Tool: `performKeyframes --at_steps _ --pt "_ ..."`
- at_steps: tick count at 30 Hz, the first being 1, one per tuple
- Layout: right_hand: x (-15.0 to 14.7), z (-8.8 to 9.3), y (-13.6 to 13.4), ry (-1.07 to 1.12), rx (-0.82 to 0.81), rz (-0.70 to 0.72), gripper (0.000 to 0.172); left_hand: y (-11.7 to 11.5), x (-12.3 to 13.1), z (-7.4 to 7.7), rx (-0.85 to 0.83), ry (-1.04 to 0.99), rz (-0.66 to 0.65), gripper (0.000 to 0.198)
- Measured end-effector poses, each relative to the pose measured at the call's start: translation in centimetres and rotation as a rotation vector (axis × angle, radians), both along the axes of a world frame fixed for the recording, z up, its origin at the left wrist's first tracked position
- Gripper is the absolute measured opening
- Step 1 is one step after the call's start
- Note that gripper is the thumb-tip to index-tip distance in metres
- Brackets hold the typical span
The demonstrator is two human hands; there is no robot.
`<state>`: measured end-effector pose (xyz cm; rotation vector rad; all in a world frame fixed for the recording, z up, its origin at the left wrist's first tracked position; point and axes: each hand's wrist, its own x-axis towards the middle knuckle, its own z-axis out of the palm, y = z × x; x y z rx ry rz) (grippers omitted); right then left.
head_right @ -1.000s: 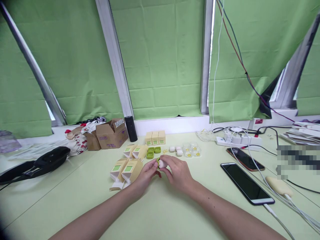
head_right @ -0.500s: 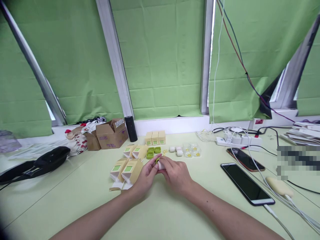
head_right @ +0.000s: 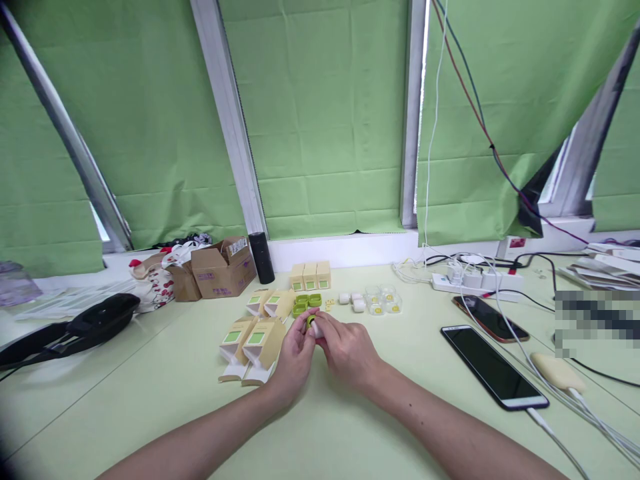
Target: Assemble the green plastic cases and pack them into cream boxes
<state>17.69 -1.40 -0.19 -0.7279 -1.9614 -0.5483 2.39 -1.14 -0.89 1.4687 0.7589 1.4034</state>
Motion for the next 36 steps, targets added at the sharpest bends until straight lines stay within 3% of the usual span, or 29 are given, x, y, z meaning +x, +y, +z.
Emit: performKeyframes --at_steps 5,11,14,19,36 --pt "0.0 -0.1 0.1 0.007 -0.022 -0.001 0.038 0.0 -0.2 0.0 0.021 0.004 -0.001 0.048" --pt "0.4 -0.6 0.4 0.024 -0.085 0.015 0.037 -0.2 -0.7 1.0 -0.059 0.016 -0.130 0.063" --pt "0.4 -0.9 0.4 0.033 -0.102 0.018 0.041 -0.1 -0.5 1.1 -0.067 0.030 -0.133 0.069" --pt "0.2 -1.0 0.2 0.041 -0.148 0.041 0.046 0.3 -0.5 1.1 -0.078 0.013 -0.105 0.066" --pt "0.3 -1.3 0.6 0.076 -0.094 0.040 0.040 0.3 -0.5 1.3 -0.036 0.015 -0.099 0.055"
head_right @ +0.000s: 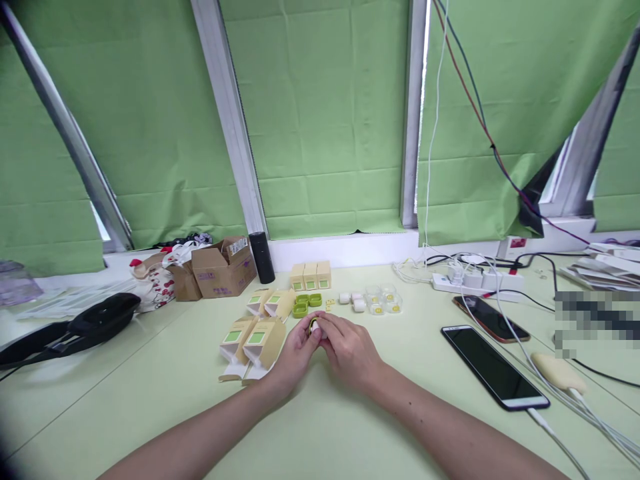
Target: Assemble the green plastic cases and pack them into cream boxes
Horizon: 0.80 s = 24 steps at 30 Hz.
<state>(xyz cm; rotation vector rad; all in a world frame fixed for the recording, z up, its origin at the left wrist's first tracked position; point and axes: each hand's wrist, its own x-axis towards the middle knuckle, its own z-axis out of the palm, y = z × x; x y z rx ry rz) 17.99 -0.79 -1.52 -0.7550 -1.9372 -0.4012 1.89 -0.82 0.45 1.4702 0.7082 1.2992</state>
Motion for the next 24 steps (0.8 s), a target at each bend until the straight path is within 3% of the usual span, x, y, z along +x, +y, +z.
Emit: performKeyframes --at_steps 24 --pt "-0.18 0.31 -0.02 -0.036 0.007 -0.018 0.037 -0.22 0.19 0.22 0.018 0.005 0.003 0.051"
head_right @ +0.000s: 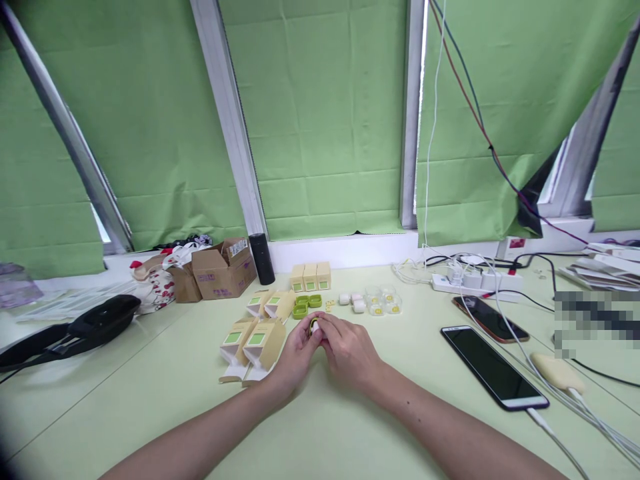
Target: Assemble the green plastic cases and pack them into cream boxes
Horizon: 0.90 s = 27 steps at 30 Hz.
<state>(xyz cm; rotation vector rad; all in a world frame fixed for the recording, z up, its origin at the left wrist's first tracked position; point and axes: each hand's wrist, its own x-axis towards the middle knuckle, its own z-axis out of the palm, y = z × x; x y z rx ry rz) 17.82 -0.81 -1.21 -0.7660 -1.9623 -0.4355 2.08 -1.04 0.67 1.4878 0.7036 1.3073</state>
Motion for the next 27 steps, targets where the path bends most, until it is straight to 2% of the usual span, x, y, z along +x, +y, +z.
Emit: performKeyframes --at_steps 12,15,20,27 --pt "0.0 -0.2 0.2 0.007 0.006 0.004 0.040 0.2 0.1 -0.1 -0.018 0.004 0.026 0.056" --pt "0.2 -0.1 0.1 0.027 -0.059 0.032 0.045 0.3 0.0 -0.2 -0.049 -0.017 0.011 0.064" --pt "0.7 0.1 -0.2 0.066 -0.212 0.113 0.061 0.4 -0.1 -0.6 -0.118 -0.084 -0.084 0.069" --pt "0.8 0.1 -0.2 0.126 -0.323 0.148 0.051 0.5 -0.5 -0.9 -0.173 -0.095 -0.108 0.082"
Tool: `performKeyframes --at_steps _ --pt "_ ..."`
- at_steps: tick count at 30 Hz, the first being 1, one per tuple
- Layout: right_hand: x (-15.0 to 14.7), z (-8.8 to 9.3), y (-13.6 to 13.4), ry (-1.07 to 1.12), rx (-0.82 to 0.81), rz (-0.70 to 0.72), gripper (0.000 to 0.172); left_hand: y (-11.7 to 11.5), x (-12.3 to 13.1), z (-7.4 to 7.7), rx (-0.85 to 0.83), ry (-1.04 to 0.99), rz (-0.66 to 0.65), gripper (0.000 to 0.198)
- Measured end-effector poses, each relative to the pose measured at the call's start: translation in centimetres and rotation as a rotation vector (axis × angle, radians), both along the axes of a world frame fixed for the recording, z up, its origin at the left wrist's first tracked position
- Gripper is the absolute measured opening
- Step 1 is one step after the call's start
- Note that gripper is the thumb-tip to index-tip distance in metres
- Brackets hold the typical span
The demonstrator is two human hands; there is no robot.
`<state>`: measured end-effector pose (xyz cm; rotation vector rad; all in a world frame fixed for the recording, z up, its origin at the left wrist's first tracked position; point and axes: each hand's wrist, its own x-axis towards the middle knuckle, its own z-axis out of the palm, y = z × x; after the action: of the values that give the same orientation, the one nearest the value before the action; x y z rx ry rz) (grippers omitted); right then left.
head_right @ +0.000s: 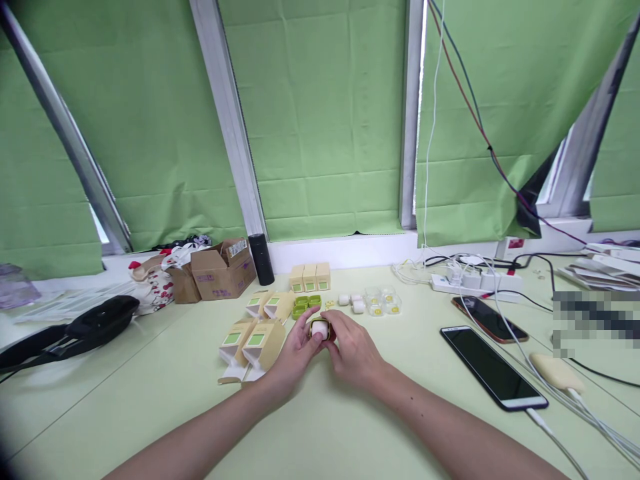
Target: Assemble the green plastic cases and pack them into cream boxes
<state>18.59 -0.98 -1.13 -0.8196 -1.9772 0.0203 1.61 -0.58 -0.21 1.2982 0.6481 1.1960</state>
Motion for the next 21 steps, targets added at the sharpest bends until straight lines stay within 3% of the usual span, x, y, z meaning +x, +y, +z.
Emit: performKeyframes --at_steps 7,14,21 --pt "0.0 0.3 0.0 0.084 -0.079 0.020 0.041 -0.6 -0.4 1.3 0.063 0.079 -0.029 0.074" --pt "0.3 0.3 1.0 0.406 -0.357 0.082 0.030 -0.2 -1.7 1.5 0.284 0.329 0.190 0.041" --pt "0.0 0.3 1.9 0.731 -0.707 0.310 0.052 0.5 -2.4 1.0 0.634 0.626 0.309 0.047"
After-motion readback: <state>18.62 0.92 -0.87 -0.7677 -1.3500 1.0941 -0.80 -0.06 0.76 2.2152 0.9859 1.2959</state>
